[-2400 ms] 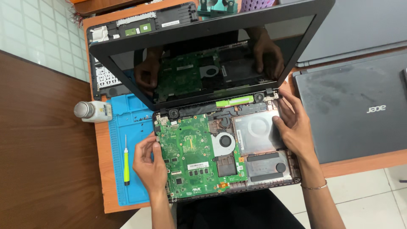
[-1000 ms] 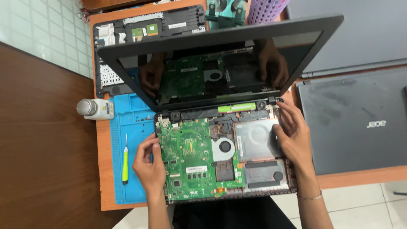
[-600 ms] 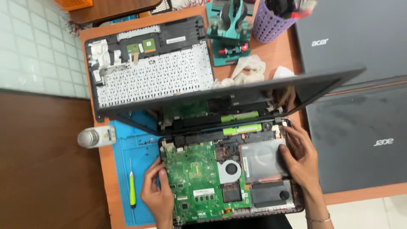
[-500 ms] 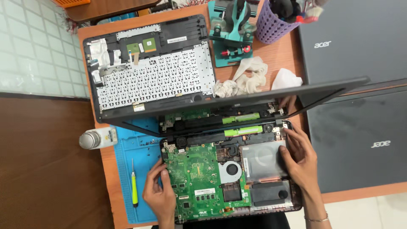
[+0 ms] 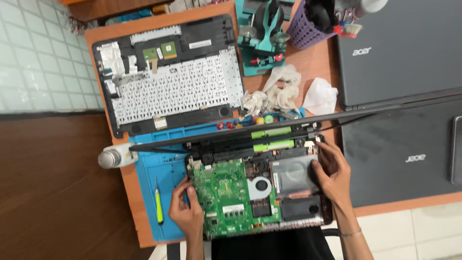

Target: The person works on the internal components of an open laptop, using a small screwdriver to loosen and tighten screws on the motherboard and around a fan. By hand, they also manipulate several small internal ribbon cables and wires, gently adjusting their placement within the laptop chassis.

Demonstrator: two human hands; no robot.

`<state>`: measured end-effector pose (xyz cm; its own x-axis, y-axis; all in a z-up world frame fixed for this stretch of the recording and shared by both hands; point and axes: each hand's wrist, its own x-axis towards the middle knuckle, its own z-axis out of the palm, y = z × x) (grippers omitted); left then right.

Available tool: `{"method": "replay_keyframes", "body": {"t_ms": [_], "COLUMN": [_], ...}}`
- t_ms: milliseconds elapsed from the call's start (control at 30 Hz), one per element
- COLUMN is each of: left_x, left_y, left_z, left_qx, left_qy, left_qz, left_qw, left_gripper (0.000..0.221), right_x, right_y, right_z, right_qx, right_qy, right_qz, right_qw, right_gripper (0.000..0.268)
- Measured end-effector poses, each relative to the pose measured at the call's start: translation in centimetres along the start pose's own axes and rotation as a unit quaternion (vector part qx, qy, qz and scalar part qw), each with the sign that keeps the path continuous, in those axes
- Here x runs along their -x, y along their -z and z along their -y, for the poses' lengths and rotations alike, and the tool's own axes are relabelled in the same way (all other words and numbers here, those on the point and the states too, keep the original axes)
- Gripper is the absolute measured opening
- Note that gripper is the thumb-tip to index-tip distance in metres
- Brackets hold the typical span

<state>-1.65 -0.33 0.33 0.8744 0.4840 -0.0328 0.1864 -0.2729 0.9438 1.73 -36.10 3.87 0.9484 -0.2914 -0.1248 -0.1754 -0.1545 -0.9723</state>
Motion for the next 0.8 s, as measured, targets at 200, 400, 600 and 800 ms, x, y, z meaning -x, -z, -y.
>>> {"method": "replay_keyframes", "body": {"t_ms": [200, 400, 600, 800], "left_x": [-0.6, -0.8, -1.2, -1.3], "left_y": [-0.3, -0.4, -0.8, -0.5], "left_z": [-0.3, -0.5, -0.7, -0.2], "left_qx": [-0.003, 0.036, 0.061, 0.049], "left_qy": [0.002, -0.043, -0.057, -0.066], "left_qz": [-0.005, -0.003, -0.004, -0.006], "left_qw": [1.000, 0.998, 0.996, 0.997], "left_gripper": [0.016, 0.015, 0.015, 0.014], "right_x": [-0.3, 0.0, -0.3, -0.2], "right_y": [-0.5, -0.7, -0.6, -0.7], "right_z": [0.7, 0.5, 0.3, -0.2], "right_qx": [0.031, 0.029, 0.010, -0.021], "right_qy": [0.000, 0.040, 0.081, 0.082], "right_qz": [-0.011, 0.004, 0.025, 0.038], "right_qw": [0.999, 0.999, 0.996, 0.996], "right_gripper": [0.043, 0.043, 0.048, 0.048]}}
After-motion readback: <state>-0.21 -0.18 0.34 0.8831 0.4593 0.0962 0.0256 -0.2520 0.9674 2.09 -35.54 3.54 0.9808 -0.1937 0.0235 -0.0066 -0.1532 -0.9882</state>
